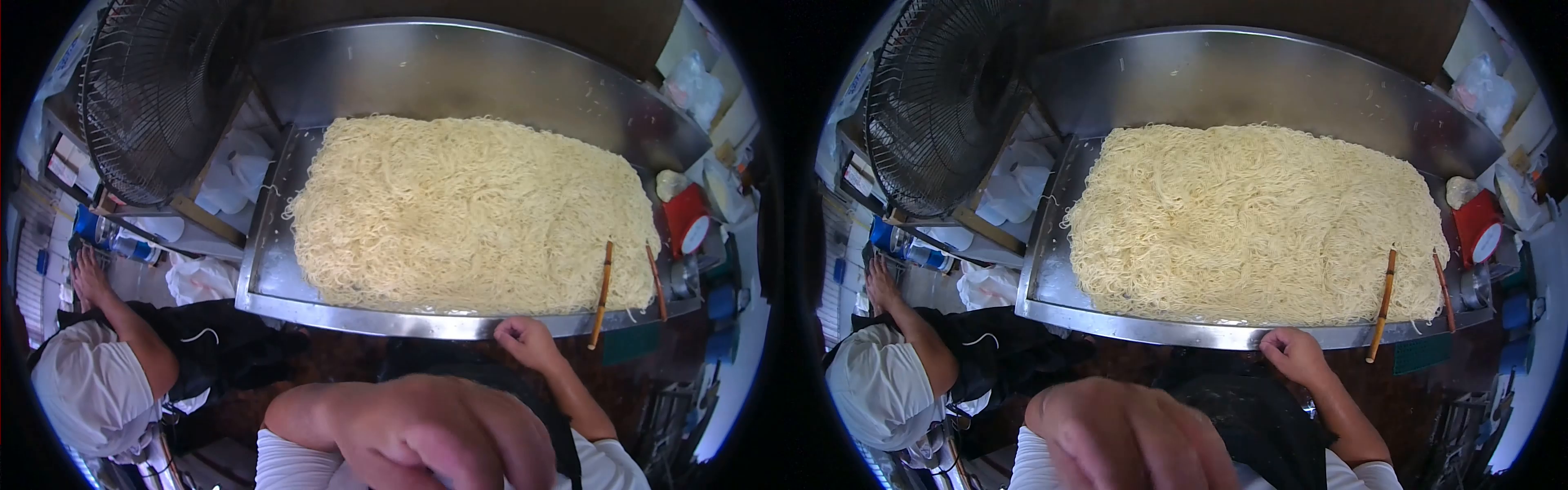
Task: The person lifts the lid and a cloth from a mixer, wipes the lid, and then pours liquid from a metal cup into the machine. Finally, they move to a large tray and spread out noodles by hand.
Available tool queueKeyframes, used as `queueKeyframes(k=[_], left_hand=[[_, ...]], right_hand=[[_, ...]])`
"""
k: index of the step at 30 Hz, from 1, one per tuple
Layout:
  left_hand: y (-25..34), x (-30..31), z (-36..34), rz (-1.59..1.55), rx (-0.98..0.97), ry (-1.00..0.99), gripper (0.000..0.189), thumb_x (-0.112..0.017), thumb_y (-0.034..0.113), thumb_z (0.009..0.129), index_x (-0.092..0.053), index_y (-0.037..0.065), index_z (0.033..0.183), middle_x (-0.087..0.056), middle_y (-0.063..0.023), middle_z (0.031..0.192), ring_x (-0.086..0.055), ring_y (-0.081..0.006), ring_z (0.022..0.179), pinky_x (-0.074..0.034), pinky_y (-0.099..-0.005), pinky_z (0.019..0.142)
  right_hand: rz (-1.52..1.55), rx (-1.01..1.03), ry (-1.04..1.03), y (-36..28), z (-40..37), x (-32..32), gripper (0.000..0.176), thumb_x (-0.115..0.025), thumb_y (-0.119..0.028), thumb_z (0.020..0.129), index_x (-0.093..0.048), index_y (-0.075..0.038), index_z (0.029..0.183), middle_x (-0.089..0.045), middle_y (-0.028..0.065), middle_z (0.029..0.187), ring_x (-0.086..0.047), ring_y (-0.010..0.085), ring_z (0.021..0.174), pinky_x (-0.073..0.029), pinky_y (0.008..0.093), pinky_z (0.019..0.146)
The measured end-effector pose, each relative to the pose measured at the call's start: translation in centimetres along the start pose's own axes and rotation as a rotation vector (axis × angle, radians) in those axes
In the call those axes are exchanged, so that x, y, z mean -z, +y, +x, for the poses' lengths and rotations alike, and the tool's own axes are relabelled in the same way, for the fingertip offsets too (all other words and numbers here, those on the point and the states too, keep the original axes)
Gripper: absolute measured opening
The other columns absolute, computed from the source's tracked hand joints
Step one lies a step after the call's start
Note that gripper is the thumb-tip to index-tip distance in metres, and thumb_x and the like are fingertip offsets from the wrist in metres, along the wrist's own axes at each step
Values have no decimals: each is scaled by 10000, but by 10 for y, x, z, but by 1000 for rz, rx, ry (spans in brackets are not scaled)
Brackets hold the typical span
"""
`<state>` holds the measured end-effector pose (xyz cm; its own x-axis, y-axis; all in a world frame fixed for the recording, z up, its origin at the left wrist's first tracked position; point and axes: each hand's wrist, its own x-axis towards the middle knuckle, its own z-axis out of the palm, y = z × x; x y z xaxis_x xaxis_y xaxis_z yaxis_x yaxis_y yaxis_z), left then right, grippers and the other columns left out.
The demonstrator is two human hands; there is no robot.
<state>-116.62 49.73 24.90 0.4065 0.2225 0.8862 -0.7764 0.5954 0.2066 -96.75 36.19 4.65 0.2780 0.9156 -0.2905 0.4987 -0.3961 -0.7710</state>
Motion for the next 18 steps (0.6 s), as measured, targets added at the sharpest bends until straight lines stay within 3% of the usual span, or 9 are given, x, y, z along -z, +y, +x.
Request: queueKeyframes(k=[2,4,6,7,9,10,15,16,18], left_hand=[[33,13,-9,120,483,47,262,-674,194,906,-672,-64,854,-641,-299,1074,-634,-422,1016,-492,-504,870],[44,12,-22,288,654,190,82,-708,62,840,-678,-14,827,-658,-267,1065,-640,-388,1002,-489,-482,885],[47,18,-49,348,758,313,89,-684,80,853,-661,7,807,-659,-266,1074,-637,-372,1015,-484,-455,904],[47,21,-65,334,762,300,89,-684,80,853,-661,7,807,-659,-266,1074,-637,-372,1015,-484,-455,904],[47,28,-97,266,787,570,81,-639,115,920,-643,36,901,-649,-180,1154,-617,-251,1076,-462,-372,946],[46,30,-110,250,791,553,81,-639,115,920,-643,36,901,-649,-180,1154,-617,-251,1076,-462,-372,946],[39,34,-134,382,874,833,82,-623,105,916,-639,34,955,-649,-159,1158,-607,-229,1096,-445,-359,979],[35,31,-128,452,906,888,172,-683,203,864,-638,37,865,-648,-197,1120,-621,-262,1066,-459,-369,958],[32,33,-126,464,924,857,152,-686,175,858,-645,32,887,-649,-187,1123,-618,-258,1071,-456,-368,965]], right_hand=[[10,6,12,-2,-1,2,186,-673,-233,860,-686,-52,899,-678,82,781,-643,187,712,-500,321,657],[23,5,29,-4,-1,4,187,-673,-238,860,-689,-57,903,-679,79,782,-644,187,711,-501,319,657],[13,0,21,-4,-2,6,196,-669,-256,861,-694,-67,911,-680,79,786,-650,196,714,-504,323,658],[13,-11,36,-4,-2,6,196,-669,-256,861,-694,-67,911,-680,79,786,-650,196,714,-504,323,658],[-4,16,28,0,-2,6,199,-662,-262,865,-695,-72,910,-685,78,793,-657,210,718,-510,330,663],[-8,5,47,3,-1,5,199,-662,-262,865,-695,-72,910,-685,78,793,-657,210,718,-510,330,663],[-8,16,-15,-8,1,8,195,-649,-258,869,-687,-75,926,-691,91,812,-670,246,754,-518,357,682],[-22,51,-11,-2,4,6,192,-647,-257,873,-688,-81,935,-691,93,821,-670,250,763,-517,356,689],[-43,40,-8,-8,5,8,190,-644,-258,876,-688,-82,933,-691,94,826,-670,251,768,-517,355,693]])
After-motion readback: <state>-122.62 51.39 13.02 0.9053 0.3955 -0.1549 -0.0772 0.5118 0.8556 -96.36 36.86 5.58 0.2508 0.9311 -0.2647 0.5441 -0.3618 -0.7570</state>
